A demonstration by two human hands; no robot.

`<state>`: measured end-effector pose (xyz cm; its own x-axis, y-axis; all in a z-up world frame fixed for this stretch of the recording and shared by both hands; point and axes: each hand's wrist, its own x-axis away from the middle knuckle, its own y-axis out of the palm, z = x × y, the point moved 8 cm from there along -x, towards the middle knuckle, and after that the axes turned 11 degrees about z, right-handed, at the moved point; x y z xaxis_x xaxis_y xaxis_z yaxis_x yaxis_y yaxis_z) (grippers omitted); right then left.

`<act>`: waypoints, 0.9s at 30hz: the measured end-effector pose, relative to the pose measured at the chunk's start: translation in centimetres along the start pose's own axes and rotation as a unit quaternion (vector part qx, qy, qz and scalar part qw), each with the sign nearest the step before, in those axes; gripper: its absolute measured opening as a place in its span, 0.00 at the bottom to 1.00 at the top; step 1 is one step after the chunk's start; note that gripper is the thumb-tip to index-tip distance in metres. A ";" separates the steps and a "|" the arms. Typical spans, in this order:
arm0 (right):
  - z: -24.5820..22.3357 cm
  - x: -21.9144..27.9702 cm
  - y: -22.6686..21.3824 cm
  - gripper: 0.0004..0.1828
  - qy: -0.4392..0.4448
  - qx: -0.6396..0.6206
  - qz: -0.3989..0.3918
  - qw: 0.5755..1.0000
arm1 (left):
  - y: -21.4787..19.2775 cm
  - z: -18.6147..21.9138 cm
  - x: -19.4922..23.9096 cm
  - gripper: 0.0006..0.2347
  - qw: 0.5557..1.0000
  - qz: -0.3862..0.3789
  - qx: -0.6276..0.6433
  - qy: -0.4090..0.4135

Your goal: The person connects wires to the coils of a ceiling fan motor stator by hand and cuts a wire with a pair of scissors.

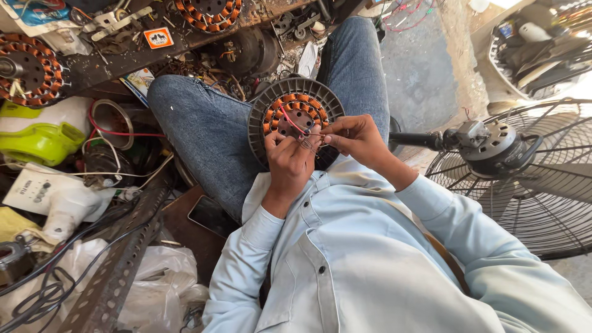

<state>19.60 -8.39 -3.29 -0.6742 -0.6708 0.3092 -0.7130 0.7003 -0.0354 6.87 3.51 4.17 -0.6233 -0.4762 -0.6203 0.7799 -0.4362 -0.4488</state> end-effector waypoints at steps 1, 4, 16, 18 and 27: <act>-0.1 -0.1 0.1 0.06 -0.022 0.016 0.007 1.000 | 0.1 0.1 -0.1 0.14 1.000 -0.004 -0.010 0.004; 0.0 0.2 0.2 0.05 -0.049 0.041 0.024 0.998 | 0.3 0.5 -0.2 0.14 0.999 -0.013 -0.036 0.020; -5.2 1.1 1.2 0.04 -0.205 0.175 0.072 0.960 | -0.4 1.2 -0.1 0.10 0.982 -0.055 -0.170 0.067; -6.1 1.1 1.2 0.03 -0.234 0.188 0.071 0.951 | 0.0 1.4 -0.1 0.10 0.977 -0.070 -0.182 0.086; -7.0 1.6 1.4 0.05 -0.275 0.189 0.076 0.940 | 0.5 1.2 -0.1 0.09 0.978 -0.086 -0.162 0.095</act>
<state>18.87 -6.72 3.80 -0.6972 -0.6681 -0.2599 -0.5485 0.7306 -0.4066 7.31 2.42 4.79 -0.7497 -0.2528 -0.6116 0.6600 -0.2187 -0.7187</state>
